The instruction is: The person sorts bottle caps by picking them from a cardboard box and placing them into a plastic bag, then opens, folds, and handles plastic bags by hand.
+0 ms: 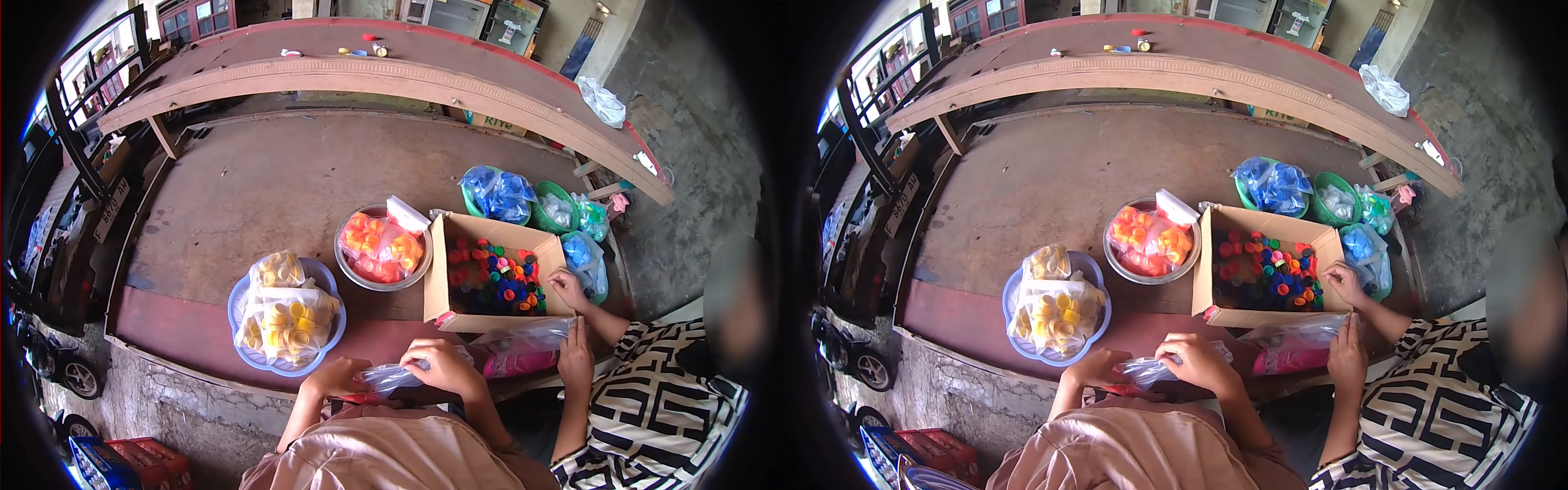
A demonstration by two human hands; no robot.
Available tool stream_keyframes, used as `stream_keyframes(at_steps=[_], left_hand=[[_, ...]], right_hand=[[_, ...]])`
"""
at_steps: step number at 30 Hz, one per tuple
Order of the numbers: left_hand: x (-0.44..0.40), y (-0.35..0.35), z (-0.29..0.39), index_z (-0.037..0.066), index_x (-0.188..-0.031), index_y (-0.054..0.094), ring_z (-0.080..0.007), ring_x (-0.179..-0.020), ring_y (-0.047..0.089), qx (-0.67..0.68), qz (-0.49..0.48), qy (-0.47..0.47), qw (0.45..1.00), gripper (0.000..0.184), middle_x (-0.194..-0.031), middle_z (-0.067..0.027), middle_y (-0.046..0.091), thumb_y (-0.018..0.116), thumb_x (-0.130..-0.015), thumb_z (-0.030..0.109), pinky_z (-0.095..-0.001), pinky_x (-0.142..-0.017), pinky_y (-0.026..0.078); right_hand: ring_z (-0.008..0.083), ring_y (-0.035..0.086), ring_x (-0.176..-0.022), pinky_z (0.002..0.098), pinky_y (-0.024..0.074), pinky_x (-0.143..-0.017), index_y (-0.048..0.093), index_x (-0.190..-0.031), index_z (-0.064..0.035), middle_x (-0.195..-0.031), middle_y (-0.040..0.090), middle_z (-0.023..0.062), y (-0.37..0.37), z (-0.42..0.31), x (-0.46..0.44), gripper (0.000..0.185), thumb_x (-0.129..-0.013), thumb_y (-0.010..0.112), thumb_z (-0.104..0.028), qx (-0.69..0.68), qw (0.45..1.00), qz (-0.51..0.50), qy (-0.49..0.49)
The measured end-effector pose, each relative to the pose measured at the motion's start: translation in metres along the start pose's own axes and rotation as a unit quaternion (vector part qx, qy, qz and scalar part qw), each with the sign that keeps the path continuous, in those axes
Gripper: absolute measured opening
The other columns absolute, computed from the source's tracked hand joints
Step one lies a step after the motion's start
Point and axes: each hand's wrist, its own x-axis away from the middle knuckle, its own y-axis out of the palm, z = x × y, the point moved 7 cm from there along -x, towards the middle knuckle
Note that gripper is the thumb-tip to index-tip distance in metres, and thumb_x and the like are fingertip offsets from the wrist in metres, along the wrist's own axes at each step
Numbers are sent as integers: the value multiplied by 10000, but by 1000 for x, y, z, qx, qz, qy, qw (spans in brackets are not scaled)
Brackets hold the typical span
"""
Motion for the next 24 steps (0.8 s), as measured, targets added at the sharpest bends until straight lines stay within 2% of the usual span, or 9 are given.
stream_keyframes(at_steps=[5,6,10,14,15,18,19,22,24], left_hand=[[4,-1,-4,59,-994,604,-288,-785,637,4,-9,-35,999,348,-837,-144,652,677,-739,284,-364,-665,490],[4,0,-6,60,-993,604,-287,-778,636,7,-6,-34,999,346,-833,-142,652,677,-740,285,-364,-661,489],[4,-3,-8,59,-982,606,-285,-759,633,-7,9,-10,1000,343,-818,-134,650,679,-739,290,-363,-650,485],[7,-6,-10,52,-962,609,-284,-744,630,22,21,-12,999,335,-802,-134,645,682,-742,295,-357,-639,481],[7,-8,-9,50,-956,610,-283,-740,630,29,22,-14,999,333,-799,-136,645,683,-744,296,-357,-635,478],[6,-7,-12,44,-967,610,-273,-729,631,71,40,5,997,358,-785,-134,640,692,-740,309,-349,-633,474],[6,-7,-13,42,-976,609,-268,-726,631,87,50,17,995,372,-779,-133,638,696,-737,314,-344,-634,473],[7,-9,-12,47,-983,610,-265,-692,628,45,36,9,998,364,-767,-134,638,703,-736,297,-346,-622,474],[9,-11,-12,45,-972,611,-282,-688,628,39,39,-4,998,347,-774,-145,642,703,-739,285,-357,-621,470]], right_hand=[[213,625,-687,291,483,-641,633,-780,2,-743,630,92,-18,1,-2,78,-705,646,14,-39,999,33,1],[166,630,-687,273,490,-629,641,-787,-2,-750,642,88,-23,5,-1,67,-723,656,11,-30,998,44,16],[114,639,-769,242,525,-657,626,-889,33,-786,654,83,-48,9,10,131,-758,630,44,-125,979,131,94],[113,646,-733,226,531,-634,619,-909,30,-803,652,87,-70,11,16,166,-748,634,67,-113,962,244,42],[169,648,-762,271,529,-670,589,-1001,17,-826,646,103,-72,10,15,307,-716,701,-9,-96,963,251,36],[243,634,-797,331,510,-731,523,-1130,-4,-843,636,115,-65,-15,5,534,-670,767,-123,23,981,193,-28],[289,613,-817,366,482,-775,456,-1213,-22,-846,628,121,-51,-3,5,686,-630,788,-166,51,986,155,-22],[262,621,-770,346,496,-722,483,-1189,-25,-824,630,110,-38,24,9,595,-655,740,-80,42,989,123,66],[176,624,-710,290,497,-635,528,-1139,-32,-787,636,91,-44,29,14,489,-671,667,12,-9,986,148,79]])
